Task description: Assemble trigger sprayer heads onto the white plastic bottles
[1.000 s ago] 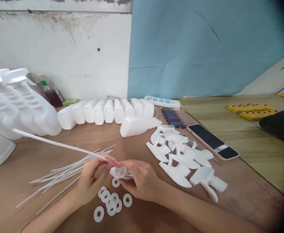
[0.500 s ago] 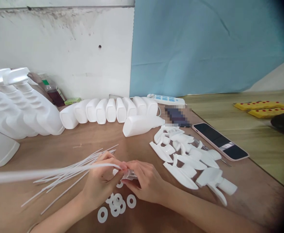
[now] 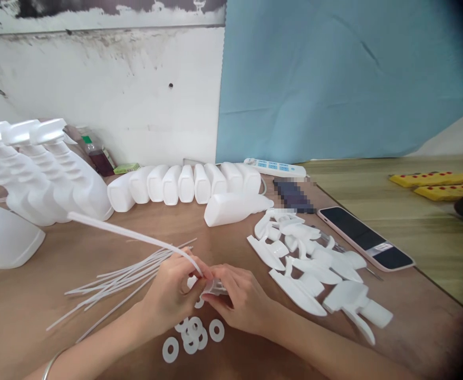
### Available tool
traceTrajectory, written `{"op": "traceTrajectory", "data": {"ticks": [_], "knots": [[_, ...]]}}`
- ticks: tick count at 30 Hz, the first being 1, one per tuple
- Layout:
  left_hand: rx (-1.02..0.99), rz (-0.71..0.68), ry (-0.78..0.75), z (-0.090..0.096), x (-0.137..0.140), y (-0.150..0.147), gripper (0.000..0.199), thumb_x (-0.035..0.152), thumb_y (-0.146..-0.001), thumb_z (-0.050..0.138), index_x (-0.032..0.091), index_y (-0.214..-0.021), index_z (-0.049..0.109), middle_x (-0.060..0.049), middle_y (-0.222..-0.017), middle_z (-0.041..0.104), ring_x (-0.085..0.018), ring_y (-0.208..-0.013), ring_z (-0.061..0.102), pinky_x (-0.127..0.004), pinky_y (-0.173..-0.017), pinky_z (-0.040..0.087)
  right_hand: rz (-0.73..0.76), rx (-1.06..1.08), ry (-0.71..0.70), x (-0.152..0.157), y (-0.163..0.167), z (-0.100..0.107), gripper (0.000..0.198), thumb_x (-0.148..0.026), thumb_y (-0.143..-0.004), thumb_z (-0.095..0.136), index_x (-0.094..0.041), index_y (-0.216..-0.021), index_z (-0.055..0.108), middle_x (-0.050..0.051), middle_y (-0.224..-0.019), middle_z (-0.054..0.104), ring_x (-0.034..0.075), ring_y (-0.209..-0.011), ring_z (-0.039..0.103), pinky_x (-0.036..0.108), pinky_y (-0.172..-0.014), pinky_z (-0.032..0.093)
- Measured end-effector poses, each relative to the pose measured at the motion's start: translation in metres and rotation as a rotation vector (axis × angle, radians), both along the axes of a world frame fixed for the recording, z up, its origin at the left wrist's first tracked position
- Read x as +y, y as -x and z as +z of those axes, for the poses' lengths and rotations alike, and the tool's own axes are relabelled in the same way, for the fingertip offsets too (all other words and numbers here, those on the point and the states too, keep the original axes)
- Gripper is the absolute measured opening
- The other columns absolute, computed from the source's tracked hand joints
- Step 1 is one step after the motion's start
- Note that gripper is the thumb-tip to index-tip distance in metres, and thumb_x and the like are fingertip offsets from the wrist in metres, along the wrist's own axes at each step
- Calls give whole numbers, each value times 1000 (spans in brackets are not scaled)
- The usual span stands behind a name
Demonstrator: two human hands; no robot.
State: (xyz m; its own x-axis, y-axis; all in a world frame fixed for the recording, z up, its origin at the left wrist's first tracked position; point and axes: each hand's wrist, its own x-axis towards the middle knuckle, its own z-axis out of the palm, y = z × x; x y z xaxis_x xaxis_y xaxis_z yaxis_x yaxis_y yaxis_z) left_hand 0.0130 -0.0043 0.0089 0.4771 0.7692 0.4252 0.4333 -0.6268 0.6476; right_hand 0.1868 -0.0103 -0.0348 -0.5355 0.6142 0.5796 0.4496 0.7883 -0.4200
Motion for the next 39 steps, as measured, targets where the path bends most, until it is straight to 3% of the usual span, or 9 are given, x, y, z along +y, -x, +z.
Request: {"op": "traceTrajectory", "data": {"ticks": [4,9,13,16,20,23,25,33,39], "knots": [[27,0,34,0,2,-1,13,8,-76,50,19,-70,54,0,-69,64,-15,-68,54,-31,-71,41,26,57,92,1,-1,0,14,-25,-82,55,-18,-91,47,6,-82,63,19,-73,61,29,-63,49],[-222,89,293,-8,1,1,13,24,-82,53,17,-72,58,-2,-69,60,-13,-64,52,-27,-63,41,63,267,587,7,-5,8,59,-30,-60,78,-20,-109,45,3,-91,62,15,-73,60,26,-65,48],[-516,144,445,-9,0,-2,17,29,-80,58,15,-69,56,0,-65,55,-11,-61,50,-24,-58,42,107,466,911,15,-10,7,44,-31,-61,76,-19,-97,54,0,-84,61,12,-71,57,23,-62,46],[-451,92,458,-2,3,2,13,30,-80,58,16,-79,58,-2,-74,56,-13,-68,53,-26,-65,45,161,609,1033,19,-11,7,36,-33,-62,76,-17,-89,58,-1,-78,61,13,-72,56,25,-69,46],[-146,205,239,3,24,35,54,30,-72,66,25,-120,42,-7,-107,52,-19,-95,54,-34,-84,43,136,745,1128,18,-9,10,38,-36,-58,77,-18,-85,59,-1,-75,62,14,-71,57,29,-74,47],[142,501,-203,4,50,76,66,33,-68,68,20,-124,37,-16,-128,38,-32,-116,40,-48,-94,33,125,786,1136,18,-8,9,38,-38,-58,78,-18,-85,59,0,-76,63,15,-72,58,30,-74,47],[370,726,-346,6,66,101,70,35,-71,64,15,-129,32,-23,-135,30,-40,-122,29,-58,-93,22,142,793,1136,18,-8,7,39,-39,-58,77,-18,-85,59,0,-78,63,16,-75,58,30,-76,47],[612,885,-441,10,101,136,59,38,-78,54,14,-129,35,-21,-144,18,-42,-130,14,-61,-97,6,147,829,1114,19,-9,7,39,-39,-63,75,-19,-92,58,3,-91,64,19,-89,58,35,-86,44],[579,881,-461,8,85,134,54,46,-79,50,14,-121,40,-15,-143,21,-40,-130,18,-57,-99,10,134,865,1096,19,-11,2,43,-42,-63,74,-19,-96,58,6,-98,64,22,-94,58,40,-88,45]]}}
